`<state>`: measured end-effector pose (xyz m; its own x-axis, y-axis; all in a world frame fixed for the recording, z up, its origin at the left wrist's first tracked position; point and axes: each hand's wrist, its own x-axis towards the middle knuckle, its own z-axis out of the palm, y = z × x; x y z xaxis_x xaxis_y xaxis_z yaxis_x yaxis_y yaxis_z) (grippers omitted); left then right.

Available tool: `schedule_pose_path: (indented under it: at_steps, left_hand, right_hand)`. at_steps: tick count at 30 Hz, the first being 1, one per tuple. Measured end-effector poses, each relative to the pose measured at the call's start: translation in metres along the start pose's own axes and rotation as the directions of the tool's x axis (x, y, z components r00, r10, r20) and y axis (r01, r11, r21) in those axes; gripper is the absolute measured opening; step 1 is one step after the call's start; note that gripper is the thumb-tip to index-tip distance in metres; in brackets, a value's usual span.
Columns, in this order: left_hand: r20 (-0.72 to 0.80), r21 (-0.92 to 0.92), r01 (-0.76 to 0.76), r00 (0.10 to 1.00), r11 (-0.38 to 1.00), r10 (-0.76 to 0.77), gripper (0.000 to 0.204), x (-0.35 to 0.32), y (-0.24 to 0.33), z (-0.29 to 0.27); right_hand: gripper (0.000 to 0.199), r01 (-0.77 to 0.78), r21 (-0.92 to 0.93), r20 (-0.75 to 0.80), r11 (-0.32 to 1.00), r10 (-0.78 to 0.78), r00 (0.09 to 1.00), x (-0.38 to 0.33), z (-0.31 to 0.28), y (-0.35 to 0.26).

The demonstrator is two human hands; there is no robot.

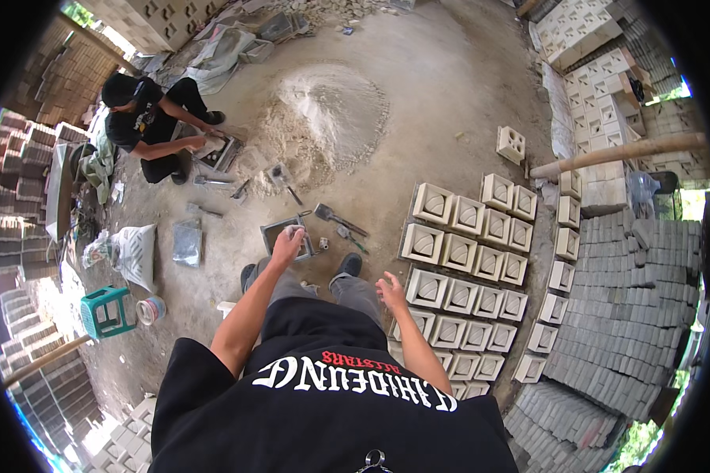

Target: The person picks up stone fragments, places them into a metal mold on the floor, and uses a small trowel to add white powder into the mold before compacting it with a wooden block.

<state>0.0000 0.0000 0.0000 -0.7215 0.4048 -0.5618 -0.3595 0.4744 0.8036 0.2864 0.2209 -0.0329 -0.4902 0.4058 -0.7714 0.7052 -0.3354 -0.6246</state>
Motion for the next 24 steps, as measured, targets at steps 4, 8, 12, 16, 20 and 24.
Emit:
schedule_pose_path:
  at_steps: [4,8,12,16,20,24]
  left_hand:
    - [-0.047,0.013,-0.146,0.988,0.989,0.147,0.037,0.025,0.013,0.064]
    - [-0.053,0.122,-0.092,0.994,0.988,0.099,0.042,0.028,-0.005,0.049]
    - [-0.025,0.032,-0.022,0.999,0.999,0.023,0.042,0.039,0.008,0.077]
    - [-0.089,-0.055,0.022,0.996,0.998,-0.027,0.04,0.06,0.016,0.095]
    - [-0.091,-0.042,0.092,0.991,0.995,-0.095,0.039,0.101,0.015,0.123]
    - [-0.113,-0.15,0.132,0.982,0.98,-0.15,0.04,0.178,-0.003,0.147]
  right_hand:
    - [0.056,0.059,-0.169,-0.072,0.984,-0.072,0.995,0.026,-0.094,-0.004]
    - [0.054,-0.038,-0.01,-0.128,0.999,0.037,0.991,0.016,-0.089,0.011]
    - [0.053,-0.091,0.08,-0.183,0.993,0.105,0.978,0.027,-0.112,0.005]
    - [0.051,-0.18,0.082,-0.143,0.98,0.191,0.971,0.047,-0.114,-0.023]
    - [0.05,-0.154,0.02,-0.087,0.988,0.156,0.984,0.095,-0.13,-0.063]
    - [0.049,-0.13,-0.02,-0.078,0.991,0.128,0.989,0.17,-0.159,-0.123]
